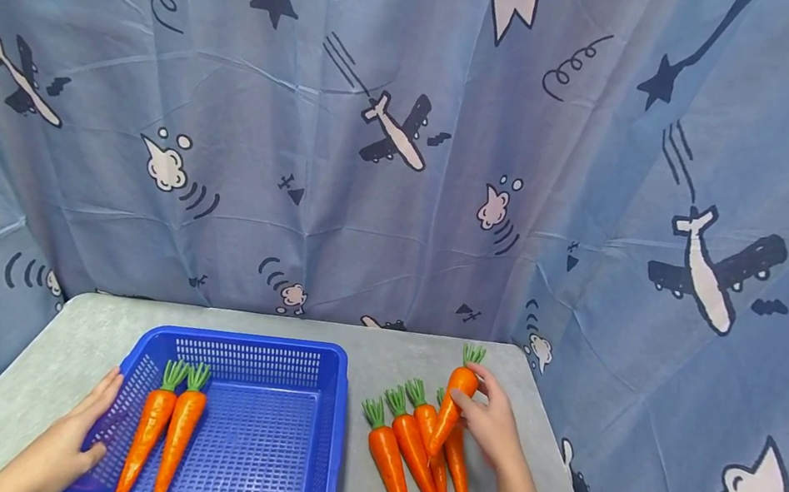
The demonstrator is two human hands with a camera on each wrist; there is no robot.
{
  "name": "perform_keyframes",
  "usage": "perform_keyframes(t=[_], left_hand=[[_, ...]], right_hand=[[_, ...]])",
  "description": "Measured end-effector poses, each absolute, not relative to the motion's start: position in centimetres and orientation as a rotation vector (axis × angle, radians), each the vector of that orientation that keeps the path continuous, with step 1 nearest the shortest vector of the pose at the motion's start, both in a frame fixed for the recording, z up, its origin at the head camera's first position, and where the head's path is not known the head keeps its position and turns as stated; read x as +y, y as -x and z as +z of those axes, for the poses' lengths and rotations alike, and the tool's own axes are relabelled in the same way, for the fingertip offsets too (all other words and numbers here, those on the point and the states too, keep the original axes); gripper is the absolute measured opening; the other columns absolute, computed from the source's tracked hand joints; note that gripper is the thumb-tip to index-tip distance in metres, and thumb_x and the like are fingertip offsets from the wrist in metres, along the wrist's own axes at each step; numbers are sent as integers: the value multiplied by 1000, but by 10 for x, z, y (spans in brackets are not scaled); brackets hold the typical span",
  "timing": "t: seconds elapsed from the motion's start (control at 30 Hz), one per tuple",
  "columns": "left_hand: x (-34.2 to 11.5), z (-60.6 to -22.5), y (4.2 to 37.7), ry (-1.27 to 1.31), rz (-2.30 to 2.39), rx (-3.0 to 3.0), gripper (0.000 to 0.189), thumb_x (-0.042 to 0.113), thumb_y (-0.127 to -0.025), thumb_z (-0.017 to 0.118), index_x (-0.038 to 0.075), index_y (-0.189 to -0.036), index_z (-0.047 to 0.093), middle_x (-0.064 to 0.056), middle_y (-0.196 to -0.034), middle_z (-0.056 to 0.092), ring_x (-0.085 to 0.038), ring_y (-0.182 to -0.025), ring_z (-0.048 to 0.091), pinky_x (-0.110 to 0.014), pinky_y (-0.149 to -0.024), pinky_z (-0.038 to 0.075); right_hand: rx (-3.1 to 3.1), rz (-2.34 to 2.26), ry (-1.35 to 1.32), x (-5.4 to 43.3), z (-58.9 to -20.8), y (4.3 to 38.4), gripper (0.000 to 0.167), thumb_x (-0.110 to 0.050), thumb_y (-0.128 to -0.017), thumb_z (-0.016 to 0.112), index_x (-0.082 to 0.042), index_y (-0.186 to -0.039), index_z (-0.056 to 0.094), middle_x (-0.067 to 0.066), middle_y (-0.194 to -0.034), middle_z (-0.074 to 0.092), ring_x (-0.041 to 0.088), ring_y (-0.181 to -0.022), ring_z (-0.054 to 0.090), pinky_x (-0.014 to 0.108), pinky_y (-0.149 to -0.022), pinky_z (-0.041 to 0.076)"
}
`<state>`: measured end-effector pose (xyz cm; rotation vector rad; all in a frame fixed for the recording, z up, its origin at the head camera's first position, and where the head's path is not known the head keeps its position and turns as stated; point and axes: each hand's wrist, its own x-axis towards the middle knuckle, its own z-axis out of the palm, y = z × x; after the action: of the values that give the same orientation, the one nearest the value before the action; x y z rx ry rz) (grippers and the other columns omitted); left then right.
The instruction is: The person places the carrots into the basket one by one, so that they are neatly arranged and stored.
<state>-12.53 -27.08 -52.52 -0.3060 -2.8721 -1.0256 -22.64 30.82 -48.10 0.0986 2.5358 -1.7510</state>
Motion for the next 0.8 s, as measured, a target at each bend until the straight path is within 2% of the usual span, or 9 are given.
perform_keyframes(t=[0.33, 0.57, 0.8], left_hand=[[-271, -526, 125, 306, -1025, -2872, 96, -10, -72, 65, -8, -157, 20, -25, -167, 10, -58, -139, 30, 7, -97, -4], [-271, -525, 124, 311, -1030, -2850, 95, -11, -72, 64, -8, -157, 21, -25, -167, 11, -52, -140, 27, 6, -98, -3], [-272, -526, 126, 322, -1048, -2849, 96, -11, -74, 64, -7, -158, 19, -25, -167, 10, -57, -141, 27, 6, -98, -4]], right_hand=[[2501, -1823, 4, 286, -474, 229, 61, -18, -100, 61, -11, -155, 37, 25, -146, 40, 25, -98, 66, 35, -81, 62], [2441, -1825, 64, 274, -468, 230, 63, -11, -98, 61, -14, -156, 37, 22, -152, 36, 26, -101, 65, 33, -81, 61], [2447, -1797, 89, 263, -463, 229, 66, -14, -96, 66, -13, -155, 38, 20, -151, 38, 19, -83, 62, 26, -69, 56]])
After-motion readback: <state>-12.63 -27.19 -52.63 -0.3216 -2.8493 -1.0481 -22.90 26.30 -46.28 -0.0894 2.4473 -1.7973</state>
